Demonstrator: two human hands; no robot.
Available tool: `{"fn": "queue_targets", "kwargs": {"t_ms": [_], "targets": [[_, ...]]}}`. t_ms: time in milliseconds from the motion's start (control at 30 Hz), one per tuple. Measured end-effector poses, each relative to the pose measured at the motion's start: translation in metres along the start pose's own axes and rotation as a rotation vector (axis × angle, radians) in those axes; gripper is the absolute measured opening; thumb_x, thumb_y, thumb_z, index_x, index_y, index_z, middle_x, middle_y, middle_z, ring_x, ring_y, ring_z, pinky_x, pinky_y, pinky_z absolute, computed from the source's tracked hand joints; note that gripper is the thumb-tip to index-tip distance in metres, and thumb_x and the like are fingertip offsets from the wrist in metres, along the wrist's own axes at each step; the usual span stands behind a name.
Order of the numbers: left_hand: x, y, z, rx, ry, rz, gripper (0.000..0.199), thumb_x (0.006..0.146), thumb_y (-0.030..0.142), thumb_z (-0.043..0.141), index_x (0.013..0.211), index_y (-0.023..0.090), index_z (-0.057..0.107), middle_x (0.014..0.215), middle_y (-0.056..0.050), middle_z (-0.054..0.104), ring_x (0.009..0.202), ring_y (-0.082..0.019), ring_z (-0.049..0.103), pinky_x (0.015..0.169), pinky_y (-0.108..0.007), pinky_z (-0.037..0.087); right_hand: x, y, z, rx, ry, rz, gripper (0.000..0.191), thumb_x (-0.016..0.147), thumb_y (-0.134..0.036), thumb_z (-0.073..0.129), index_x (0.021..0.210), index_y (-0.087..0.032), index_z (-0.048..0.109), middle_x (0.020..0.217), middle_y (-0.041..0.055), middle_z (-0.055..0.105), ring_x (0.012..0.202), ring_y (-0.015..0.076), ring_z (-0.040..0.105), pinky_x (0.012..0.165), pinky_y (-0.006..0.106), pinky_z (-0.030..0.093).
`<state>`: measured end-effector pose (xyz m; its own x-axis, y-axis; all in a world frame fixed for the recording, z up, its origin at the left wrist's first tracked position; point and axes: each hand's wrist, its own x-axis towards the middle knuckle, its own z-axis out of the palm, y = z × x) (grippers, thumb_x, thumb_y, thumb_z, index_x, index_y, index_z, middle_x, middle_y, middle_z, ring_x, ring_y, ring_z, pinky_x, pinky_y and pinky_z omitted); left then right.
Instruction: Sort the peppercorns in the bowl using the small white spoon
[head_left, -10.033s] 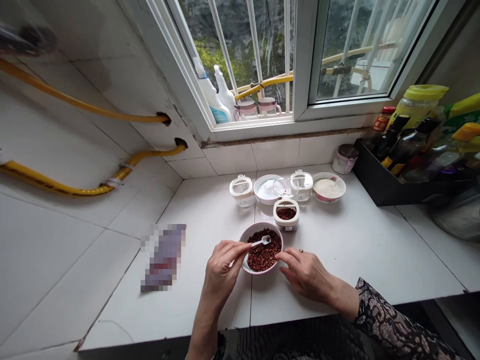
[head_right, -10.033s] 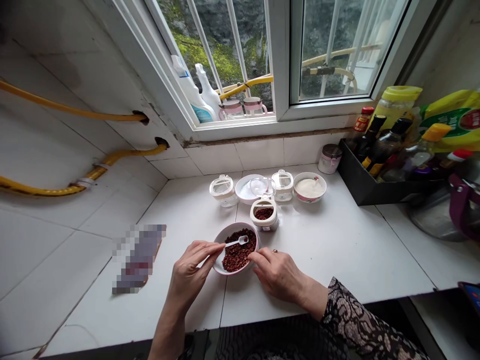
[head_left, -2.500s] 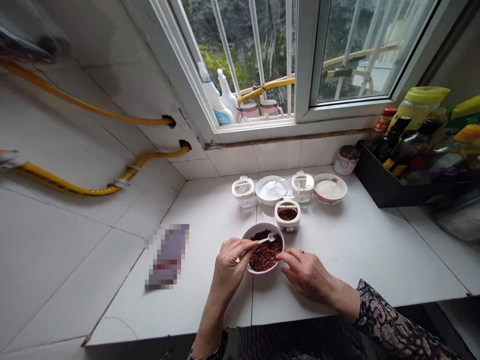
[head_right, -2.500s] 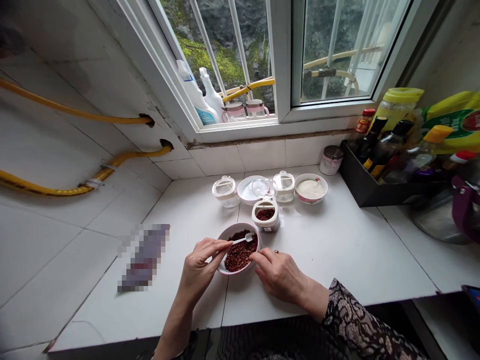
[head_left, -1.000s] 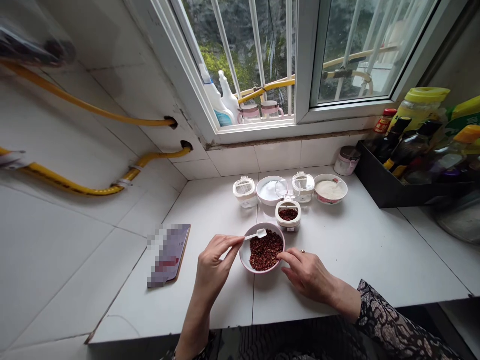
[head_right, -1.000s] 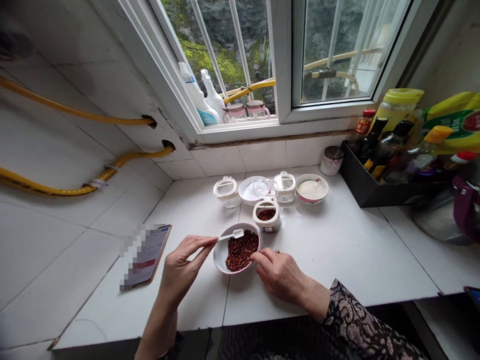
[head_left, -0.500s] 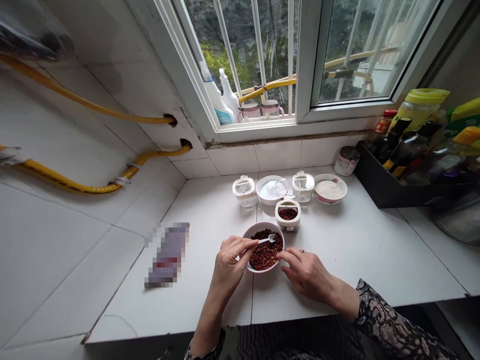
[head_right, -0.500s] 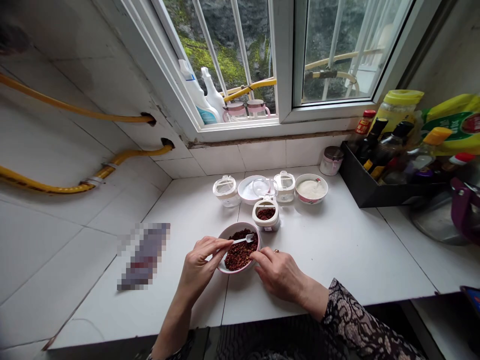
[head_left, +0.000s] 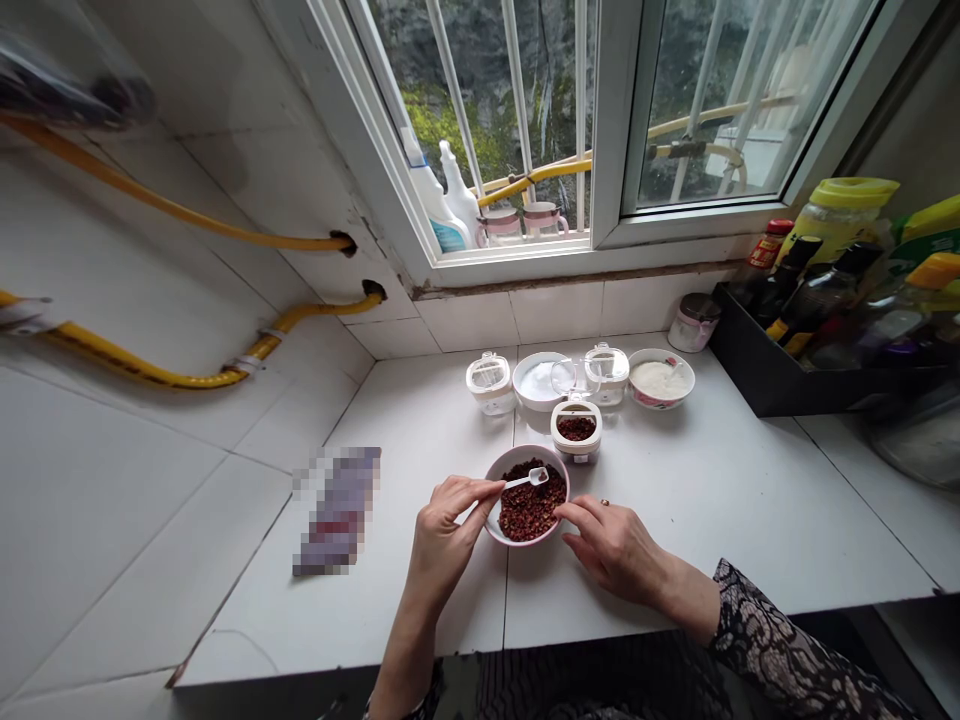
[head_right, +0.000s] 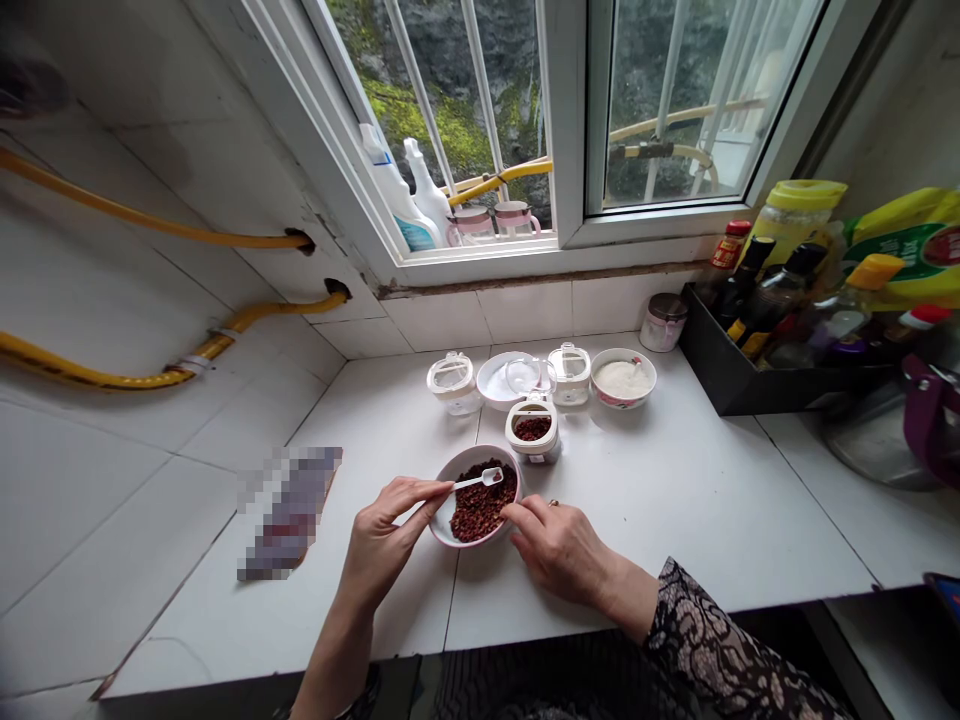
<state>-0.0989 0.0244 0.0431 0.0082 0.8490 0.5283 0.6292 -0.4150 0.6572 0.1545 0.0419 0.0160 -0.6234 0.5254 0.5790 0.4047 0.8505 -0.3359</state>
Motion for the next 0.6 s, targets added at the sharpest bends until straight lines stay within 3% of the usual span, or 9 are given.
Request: {"fn": "queue_targets", "kwargs": {"t_ms": [167, 300, 467, 600], "targets": [[0.007, 0.006, -0.003, -0.044, 0.069, 0.005, 0.012, 0.093, 0.029, 0.069, 0.098, 0.027, 0.08, 0.086, -0.002, 0.078, 0.078, -0.018, 0.071, 0.072, -0.032, 0.058, 0.001, -0.001, -0.001, -0.015, 0.004, -0.006, 0.029, 0.1, -0.015, 0.045, 0.128, -0.016, 0.048, 0.102, 0.0112, 0.07, 0.077, 0.0194, 0.07, 0.062, 0.029, 0.057], [0.028, 0.018, -0.002, -0.009, 0.171, 0.069, 0.011, 0.093, 0.026, 0.069, 0.099, 0.025, 0.079, 0.088, -0.002, 0.077, 0.08, -0.018, 0.07, 0.073, -0.032, 0.059, 0.001, -0.001, -0.001, -0.01, -0.005, 0.0, 0.029, 0.099, -0.014, 0.045, 0.128, -0.016, 0.048, 0.103, 0.0111, 0.07, 0.079, 0.0194, 0.071, 0.063, 0.028, 0.057], [0.056, 0.035, 0.014, 0.115, 0.227, 0.322, 0.017, 0.095, 0.013, 0.064, 0.103, 0.022, 0.075, 0.089, -0.003, 0.077, 0.082, -0.017, 0.066, 0.075, -0.031, 0.057, 0.001, 0.0, 0.0, -0.007, -0.006, 0.009, 0.03, 0.098, -0.013, 0.046, 0.128, -0.017, 0.048, 0.102, 0.0103, 0.07, 0.079, 0.0191, 0.071, 0.064, 0.028, 0.057], [0.058, 0.04, 0.03, 0.279, 0.106, 0.579, 0.026, 0.099, 0.009, 0.053, 0.115, 0.017, 0.071, 0.098, -0.009, 0.078, 0.088, -0.02, 0.065, 0.08, -0.034, 0.057, 0.001, -0.001, 0.0, -0.016, -0.018, 0.019, 0.03, 0.097, -0.013, 0.047, 0.127, -0.017, 0.048, 0.1, 0.0097, 0.07, 0.077, 0.0197, 0.071, 0.063, 0.028, 0.057]]}}
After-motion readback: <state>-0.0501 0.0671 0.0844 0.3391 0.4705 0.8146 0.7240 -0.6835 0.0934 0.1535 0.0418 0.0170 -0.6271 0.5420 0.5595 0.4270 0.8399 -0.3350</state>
